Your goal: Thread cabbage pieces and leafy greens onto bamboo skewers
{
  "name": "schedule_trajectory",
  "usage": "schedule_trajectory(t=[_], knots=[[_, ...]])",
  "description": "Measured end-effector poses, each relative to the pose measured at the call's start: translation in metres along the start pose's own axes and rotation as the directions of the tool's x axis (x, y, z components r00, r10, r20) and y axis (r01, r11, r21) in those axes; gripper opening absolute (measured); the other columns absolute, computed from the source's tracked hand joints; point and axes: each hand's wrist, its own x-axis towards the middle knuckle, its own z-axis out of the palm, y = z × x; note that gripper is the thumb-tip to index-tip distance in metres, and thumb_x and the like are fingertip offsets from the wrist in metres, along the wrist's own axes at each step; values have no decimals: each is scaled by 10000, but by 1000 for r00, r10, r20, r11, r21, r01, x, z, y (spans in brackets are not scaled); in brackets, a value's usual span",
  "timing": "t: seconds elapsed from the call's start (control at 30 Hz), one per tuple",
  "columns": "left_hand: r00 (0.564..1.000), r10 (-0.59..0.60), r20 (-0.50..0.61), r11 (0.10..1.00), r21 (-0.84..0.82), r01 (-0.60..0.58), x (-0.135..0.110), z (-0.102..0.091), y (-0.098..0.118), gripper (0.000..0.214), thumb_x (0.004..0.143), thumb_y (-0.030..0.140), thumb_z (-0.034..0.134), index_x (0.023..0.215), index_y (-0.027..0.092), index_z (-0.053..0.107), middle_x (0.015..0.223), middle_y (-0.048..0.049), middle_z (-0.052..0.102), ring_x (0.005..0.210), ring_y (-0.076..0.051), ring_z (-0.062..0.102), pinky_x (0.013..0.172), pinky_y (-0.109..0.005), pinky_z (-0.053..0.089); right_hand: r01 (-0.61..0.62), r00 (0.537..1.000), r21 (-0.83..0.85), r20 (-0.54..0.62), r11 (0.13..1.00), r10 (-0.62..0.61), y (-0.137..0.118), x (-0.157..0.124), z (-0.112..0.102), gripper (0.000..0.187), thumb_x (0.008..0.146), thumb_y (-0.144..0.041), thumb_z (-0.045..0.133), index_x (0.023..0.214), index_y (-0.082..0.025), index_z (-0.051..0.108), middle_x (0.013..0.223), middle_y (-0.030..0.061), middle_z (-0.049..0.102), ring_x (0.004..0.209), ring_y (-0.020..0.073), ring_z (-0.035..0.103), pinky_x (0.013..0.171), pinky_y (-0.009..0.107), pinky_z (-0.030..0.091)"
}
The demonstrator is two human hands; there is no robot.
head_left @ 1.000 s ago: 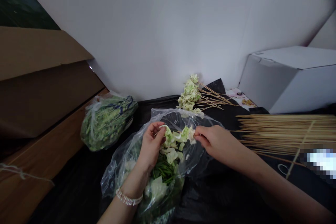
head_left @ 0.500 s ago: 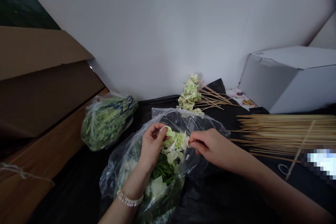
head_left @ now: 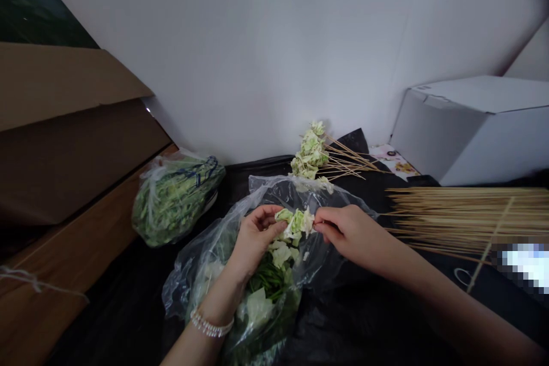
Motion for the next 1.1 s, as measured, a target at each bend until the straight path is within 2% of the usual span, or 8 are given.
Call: schedule_trajectory(t=[0.23, 0.33, 0.63, 0.9, 1.1], knots=[[988, 26, -152, 999, 24, -23, 2, 0, 1, 306, 627, 319, 848, 854, 173, 703, 730, 15, 702, 624, -108, 610, 619, -212, 490, 0, 999, 28, -50, 1000, 1, -2, -2, -10, 196, 893, -186, 491, 737, -201, 609, 673, -10, 632, 597, 116, 506, 587, 260, 307], [983, 20, -181, 1000, 7, -19, 3, 1, 1, 312, 613, 339, 854, 835, 169, 715, 713, 16, 704, 609, -108, 614, 624, -219, 498, 20, 999, 68, -33, 997, -18, -3, -2, -10, 190, 887, -182, 496, 736, -202, 610, 656, -17, 633, 584, 108, 514, 583, 253, 319], [988, -4, -156, 1000, -26, 0, 2, 3, 1, 380, 534, 339, 904, 833, 164, 748, 724, -24, 751, 601, -127, 649, 633, -250, 546, 22, 1000, 38, -10, 999, -22, 2, 0, 0, 202, 901, -220, 467, 754, -206, 604, 677, 8, 634, 602, 125, 507, 583, 278, 301], [992, -12, -124, 999, -51, 6, 1, 2, 1, 393, 576, 354, 892, 892, 166, 755, 777, -29, 766, 648, -129, 676, 690, -253, 558, -50, 999, -36, -14, 998, 49, 3, 2, 1, 178, 912, -231, 470, 800, -211, 606, 682, 9, 619, 606, 128, 526, 587, 273, 299], [990, 18, -140, 1000, -16, -20, 0, 3, 3, 347, 569, 325, 890, 818, 165, 708, 735, -10, 741, 645, -128, 662, 670, -245, 543, -57, 998, -49, -12, 997, 57, 1, 1, 3, 191, 918, -221, 464, 771, -207, 585, 677, 10, 610, 603, 129, 527, 585, 270, 284]])
